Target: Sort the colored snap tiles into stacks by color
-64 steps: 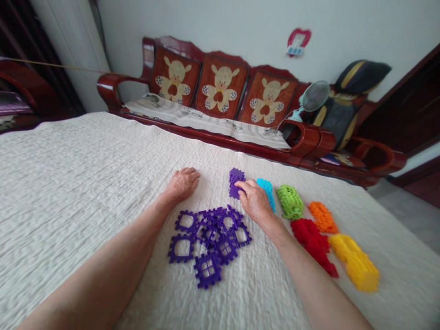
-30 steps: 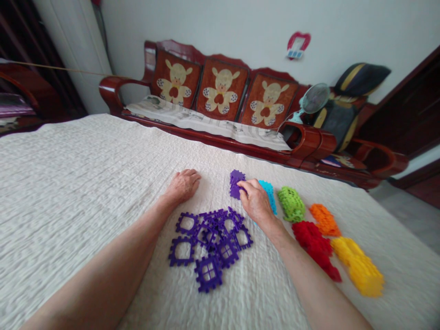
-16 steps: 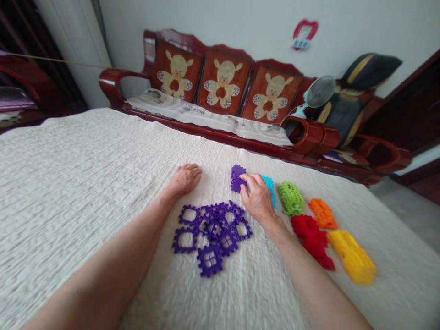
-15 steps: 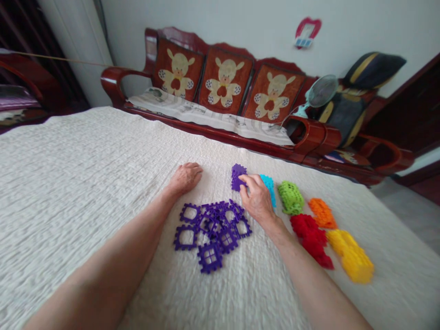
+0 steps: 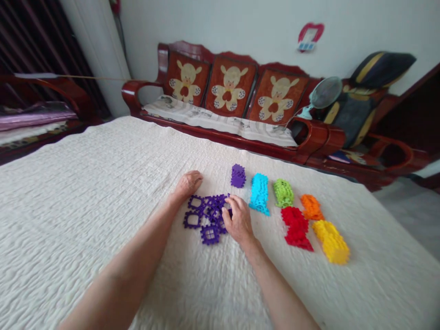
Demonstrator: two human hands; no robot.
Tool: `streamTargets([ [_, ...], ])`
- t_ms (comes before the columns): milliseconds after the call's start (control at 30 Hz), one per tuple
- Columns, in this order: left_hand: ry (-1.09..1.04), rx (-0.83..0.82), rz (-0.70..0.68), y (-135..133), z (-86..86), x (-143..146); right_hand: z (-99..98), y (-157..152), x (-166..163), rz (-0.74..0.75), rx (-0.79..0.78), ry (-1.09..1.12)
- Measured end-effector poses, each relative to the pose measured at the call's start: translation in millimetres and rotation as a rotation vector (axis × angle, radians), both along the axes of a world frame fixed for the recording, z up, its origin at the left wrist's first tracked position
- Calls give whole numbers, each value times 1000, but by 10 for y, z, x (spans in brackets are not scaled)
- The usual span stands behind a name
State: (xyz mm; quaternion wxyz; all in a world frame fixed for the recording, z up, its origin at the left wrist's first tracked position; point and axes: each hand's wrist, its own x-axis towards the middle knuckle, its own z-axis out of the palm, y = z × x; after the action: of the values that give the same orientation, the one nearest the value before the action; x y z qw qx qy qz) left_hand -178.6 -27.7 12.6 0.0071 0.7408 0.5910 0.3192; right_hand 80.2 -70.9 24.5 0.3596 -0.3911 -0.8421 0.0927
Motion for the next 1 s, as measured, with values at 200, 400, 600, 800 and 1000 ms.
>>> streamTargets([
  [200,-22,-38,17,-47,-39,-32,15,40,22,12,-14,24],
  [400,-21,-64,37,17,-11,-95,147,-136,-82,93,21,18],
  [600,-100,-60,121,48,-43,-84,292,-166,-595,127,-48,-143],
  [800,-190,-63,99,10,-27,-111,313,-71,-913,80,-69,-136],
  [1000,-207,-113,-8,-47,30,-155,153,-156,-106,-50,-61,60],
])
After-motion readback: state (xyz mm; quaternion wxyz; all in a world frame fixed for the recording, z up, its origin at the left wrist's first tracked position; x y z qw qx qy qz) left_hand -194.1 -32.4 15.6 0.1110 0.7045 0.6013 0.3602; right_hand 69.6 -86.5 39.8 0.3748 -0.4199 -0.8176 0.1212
